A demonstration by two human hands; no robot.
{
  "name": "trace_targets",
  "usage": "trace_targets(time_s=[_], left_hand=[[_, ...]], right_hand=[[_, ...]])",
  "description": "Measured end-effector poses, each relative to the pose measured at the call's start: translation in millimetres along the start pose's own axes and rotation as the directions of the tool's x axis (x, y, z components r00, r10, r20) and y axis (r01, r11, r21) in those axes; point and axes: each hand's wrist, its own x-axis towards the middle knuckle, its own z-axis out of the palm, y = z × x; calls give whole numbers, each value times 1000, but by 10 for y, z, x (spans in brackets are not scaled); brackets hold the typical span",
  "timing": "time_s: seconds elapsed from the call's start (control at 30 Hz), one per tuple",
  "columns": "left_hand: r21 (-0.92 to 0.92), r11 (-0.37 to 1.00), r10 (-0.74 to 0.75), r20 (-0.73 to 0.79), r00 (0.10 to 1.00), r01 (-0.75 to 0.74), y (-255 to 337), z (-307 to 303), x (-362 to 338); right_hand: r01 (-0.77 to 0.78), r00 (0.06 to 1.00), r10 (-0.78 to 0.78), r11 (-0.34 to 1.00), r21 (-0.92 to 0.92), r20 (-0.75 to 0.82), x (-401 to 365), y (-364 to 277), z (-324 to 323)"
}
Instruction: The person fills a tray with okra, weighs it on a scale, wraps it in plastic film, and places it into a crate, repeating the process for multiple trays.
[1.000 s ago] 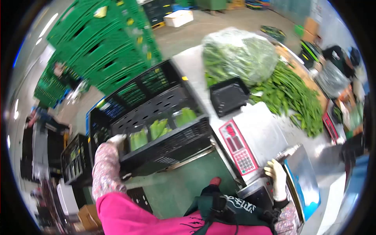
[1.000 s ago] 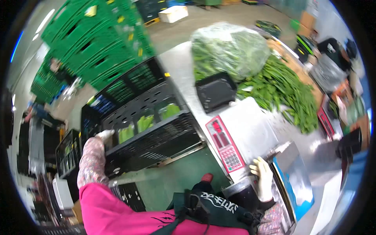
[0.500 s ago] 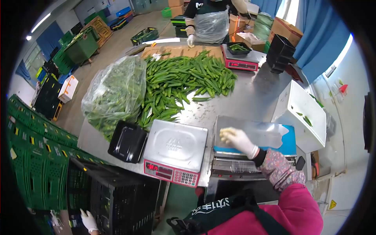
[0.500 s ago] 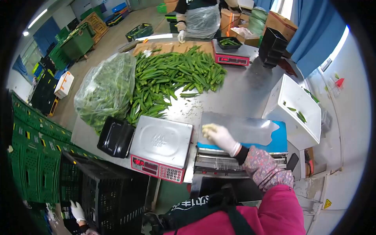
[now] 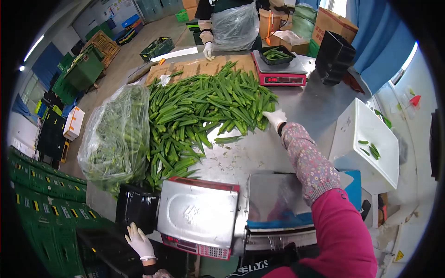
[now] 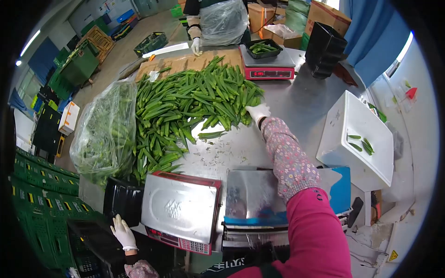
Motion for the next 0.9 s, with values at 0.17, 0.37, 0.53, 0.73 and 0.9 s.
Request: trace_targets(time_s=[0.17,0.37,0.53,0.73,0.9], left_hand=[[-244,969,-65,-97,993,40,96,19,173],[-477,868,-170,-20,985,140,-495,343,244],[-691,683,-497,-205,843,235,-122,146,252],[-370,928,-168,-494,853,-32,701,-307,-214],[-354,788,430,-271,861,-505,1468,-436,-652]], right_hand=[[-145,984,154,983,-109,87,426,-445,457],[-25,996,53,941,-336,74,413,-422,473],[79,988,-2,871,-484,157,348,-265,299],[290,957,-265,859,-422,118,-190,211,130],[182,906,-274,941,286,324,-150,682,-40]])
